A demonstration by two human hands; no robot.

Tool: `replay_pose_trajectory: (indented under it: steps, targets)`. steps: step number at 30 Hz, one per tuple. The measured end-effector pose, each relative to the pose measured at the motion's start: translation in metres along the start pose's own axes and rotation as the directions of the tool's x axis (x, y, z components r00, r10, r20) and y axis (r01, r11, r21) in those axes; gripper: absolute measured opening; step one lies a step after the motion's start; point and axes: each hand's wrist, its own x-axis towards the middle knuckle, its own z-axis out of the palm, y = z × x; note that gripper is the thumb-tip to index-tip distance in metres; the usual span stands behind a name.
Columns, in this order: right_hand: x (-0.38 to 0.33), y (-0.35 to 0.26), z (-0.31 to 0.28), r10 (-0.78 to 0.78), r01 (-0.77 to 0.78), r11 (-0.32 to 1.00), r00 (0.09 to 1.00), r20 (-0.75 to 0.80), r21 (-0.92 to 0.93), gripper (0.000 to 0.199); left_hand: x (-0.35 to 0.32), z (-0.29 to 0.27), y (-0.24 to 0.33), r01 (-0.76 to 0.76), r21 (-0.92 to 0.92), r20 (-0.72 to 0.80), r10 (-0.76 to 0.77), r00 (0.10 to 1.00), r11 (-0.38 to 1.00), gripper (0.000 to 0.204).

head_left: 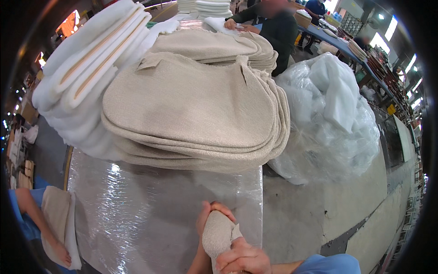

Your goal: The person inserts white foam pads into beige fabric covers, aligns edges, and stacks the finished cushions on a table. The person handles the foam and covers by hand and places completed units into a growing stack.

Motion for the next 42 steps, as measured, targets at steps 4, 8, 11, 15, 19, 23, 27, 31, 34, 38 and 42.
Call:
replay_pose_trajectory:
  steps: [4, 8, 11, 15, 19, 23, 27, 31, 34, 38, 42]
  targets:
    - [-0.009, 0.008, 0.006, -0.153, 0.156, 0.984, 0.987, -0.045, 0.086, 0.02, -0.015, 0.033, 0.011, -0.369, 0.301, 0.025, 0.379, 0.925, 0.88, 0.073]
    - [-0.008, 0.003, 0.004, -0.147, 0.157, 0.985, 0.981, -0.128, 0.069, 0.014, -0.02, 0.055, 0.03, -0.51, 0.465, 0.182, 0.486, 0.855, 0.724, 0.069]
    - [-0.008, 0.002, -0.001, -0.094, 0.104, 0.992, 0.987, -0.128, 0.076, 0.018, -0.027, 0.072, 0.048, -0.504, 0.562, 0.253, 0.444, 0.859, 0.656, 0.066]
    - [-0.004, 0.015, -0.001, -0.013, 0.021, 0.999, 0.986, -0.167, 0.049, 0.023, -0.027, 0.094, 0.048, -0.556, 0.608, 0.209, 0.562, 0.801, 0.567, 0.066]
    - [0.004, 0.023, -0.008, 0.02, -0.022, 1.0, 0.988, -0.154, -0.012, 0.021, -0.041, 0.115, 0.042, -0.543, 0.515, -0.033, 0.649, 0.76, 0.663, 0.063]
    - [-0.003, 0.03, -0.02, -0.053, 0.047, 0.998, 0.974, -0.221, -0.033, 0.026, -0.081, 0.123, 0.021, -0.5, 0.44, -0.042, 0.573, 0.818, 0.746, 0.08]
    - [0.016, 0.021, -0.05, 0.256, -0.231, 0.898, 0.966, -0.017, 0.375, 0.087, -0.109, 0.125, 0.026, -0.462, 0.577, 0.152, 0.467, 0.871, 0.674, 0.096]
    - [0.038, 0.035, -0.079, 0.184, -0.23, 0.856, 0.973, 0.141, 0.463, 0.073, -0.114, 0.122, 0.033, -0.346, 0.653, 0.13, 0.35, 0.928, 0.674, 0.097]
    - [0.063, 0.063, -0.09, 0.286, -0.222, 0.838, 0.957, -0.055, 0.498, 0.074, -0.098, 0.091, 0.033, -0.422, 0.345, 0.1, 0.414, 0.905, 0.838, 0.088]
    - [0.108, 0.083, -0.064, 0.275, -0.257, 0.883, 0.961, 0.011, 0.393, 0.083, -0.023, 0.078, 0.05, -0.34, 0.542, -0.139, 0.481, 0.866, 0.768, 0.092]
    - [0.118, 0.081, -0.037, 0.294, -0.298, 0.894, 0.954, 0.063, 0.334, 0.093, 0.026, 0.085, 0.061, -0.363, 0.623, 0.04, 0.435, 0.9, 0.693, 0.095]
